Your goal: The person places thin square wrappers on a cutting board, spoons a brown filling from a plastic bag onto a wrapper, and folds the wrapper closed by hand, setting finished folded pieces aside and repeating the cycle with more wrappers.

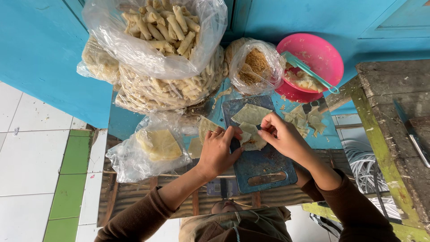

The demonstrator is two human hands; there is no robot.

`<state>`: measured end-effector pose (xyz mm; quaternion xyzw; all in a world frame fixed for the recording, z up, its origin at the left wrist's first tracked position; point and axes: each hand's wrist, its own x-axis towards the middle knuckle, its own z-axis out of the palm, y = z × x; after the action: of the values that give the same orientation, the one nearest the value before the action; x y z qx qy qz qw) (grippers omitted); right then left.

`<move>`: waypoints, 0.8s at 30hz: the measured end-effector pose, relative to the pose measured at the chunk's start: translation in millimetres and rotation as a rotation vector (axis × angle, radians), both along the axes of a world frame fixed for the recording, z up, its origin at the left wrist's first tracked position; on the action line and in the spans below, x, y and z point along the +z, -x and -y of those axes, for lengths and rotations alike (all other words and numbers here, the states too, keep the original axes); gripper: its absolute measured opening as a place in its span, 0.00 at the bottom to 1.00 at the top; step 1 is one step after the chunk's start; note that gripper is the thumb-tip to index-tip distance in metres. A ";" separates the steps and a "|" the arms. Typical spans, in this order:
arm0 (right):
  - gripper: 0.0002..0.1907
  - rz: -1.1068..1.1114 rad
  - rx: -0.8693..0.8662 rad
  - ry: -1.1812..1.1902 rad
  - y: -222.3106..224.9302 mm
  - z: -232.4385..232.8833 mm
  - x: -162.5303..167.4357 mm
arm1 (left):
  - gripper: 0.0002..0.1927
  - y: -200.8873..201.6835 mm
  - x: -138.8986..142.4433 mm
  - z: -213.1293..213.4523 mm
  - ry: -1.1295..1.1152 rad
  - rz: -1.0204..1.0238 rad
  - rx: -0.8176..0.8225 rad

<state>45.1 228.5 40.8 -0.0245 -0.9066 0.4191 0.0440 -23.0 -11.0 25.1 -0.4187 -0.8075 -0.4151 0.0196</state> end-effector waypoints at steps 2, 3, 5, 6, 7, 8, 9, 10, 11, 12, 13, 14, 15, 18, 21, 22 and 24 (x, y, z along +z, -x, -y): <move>0.10 -0.065 0.039 0.095 -0.7 4.3 -3.6 | 0.23 -0.9 0.2 0.4 0.030 -0.011 0.002; 0.11 -0.069 0.033 0.122 -0.8 6.7 -5.3 | 0.22 -0.9 0.2 0.7 0.042 -0.024 0.005; 0.13 -0.084 0.022 0.167 -0.2 10.3 -7.5 | 0.22 -0.6 0.8 0.4 0.042 -0.037 0.005; 0.13 -0.086 0.020 0.172 -0.2 12.0 -8.2 | 0.22 -0.5 1.2 0.6 0.033 -0.034 0.001; 0.13 -0.087 0.018 0.176 -0.5 14.0 -8.8 | 0.22 -0.7 1.7 0.7 0.025 -0.030 -0.002; 0.14 -0.087 0.018 0.181 -0.6 15.9 -9.2 | 0.22 -0.8 2.2 0.9 0.040 -0.021 0.000; 0.13 -0.085 0.033 0.165 -1.0 18.1 -9.5 | 0.22 -0.5 2.8 1.0 0.057 -0.011 0.001; 0.13 -0.083 0.047 0.151 -1.6 20.3 -9.6 | 0.22 -0.3 3.3 1.3 0.074 -0.002 0.001; 0.12 -0.081 0.061 0.137 -2.2 22.3 -9.6 | 0.23 -0.5 3.6 1.4 0.061 -0.009 0.003; 0.12 -0.076 0.062 0.083 -3.0 24.1 -9.3 | 0.24 -0.8 3.7 1.2 0.048 -0.016 0.004; 0.12 -0.071 0.064 0.028 -3.8 25.5 -8.6 | 0.24 -1.0 3.6 1.1 0.034 -0.025 0.005; 0.12 -0.066 0.065 -0.027 -4.6 26.6 -7.8 | 0.24 -1.1 3.2 0.9 0.040 -0.018 0.005; 0.12 -0.069 0.074 -0.019 -5.1 27.4 -6.9 | 0.23 -1.2 2.4 0.7 0.046 -0.013 0.006; 0.12 -0.069 0.105 -0.016 -6.8 28.9 -3.4 | 0.21 -2.0 -1.2 0.3 0.039 -0.003 0.012; 0.13 -0.064 0.135 -0.042 -8.8 30.7 -0.3 | 0.16 -1.3 -5.8 -0.5 -0.012 -0.091 0.015; 0.14 -0.067 0.137 -0.048 -9.6 31.4 0.6 | 0.15 -1.0 -7.2 -0.8 -0.033 -0.134 0.013; 0.16 -0.071 0.142 -0.045 -10.6 32.3 2.4 | 0.15 -2.1 -9.2 -0.8 -0.066 -0.100 0.001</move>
<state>55.8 196.1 43.2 0.0559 -0.9132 0.4011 0.0467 -20.9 -10.2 15.9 -0.4378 -0.7915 -0.4201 0.0741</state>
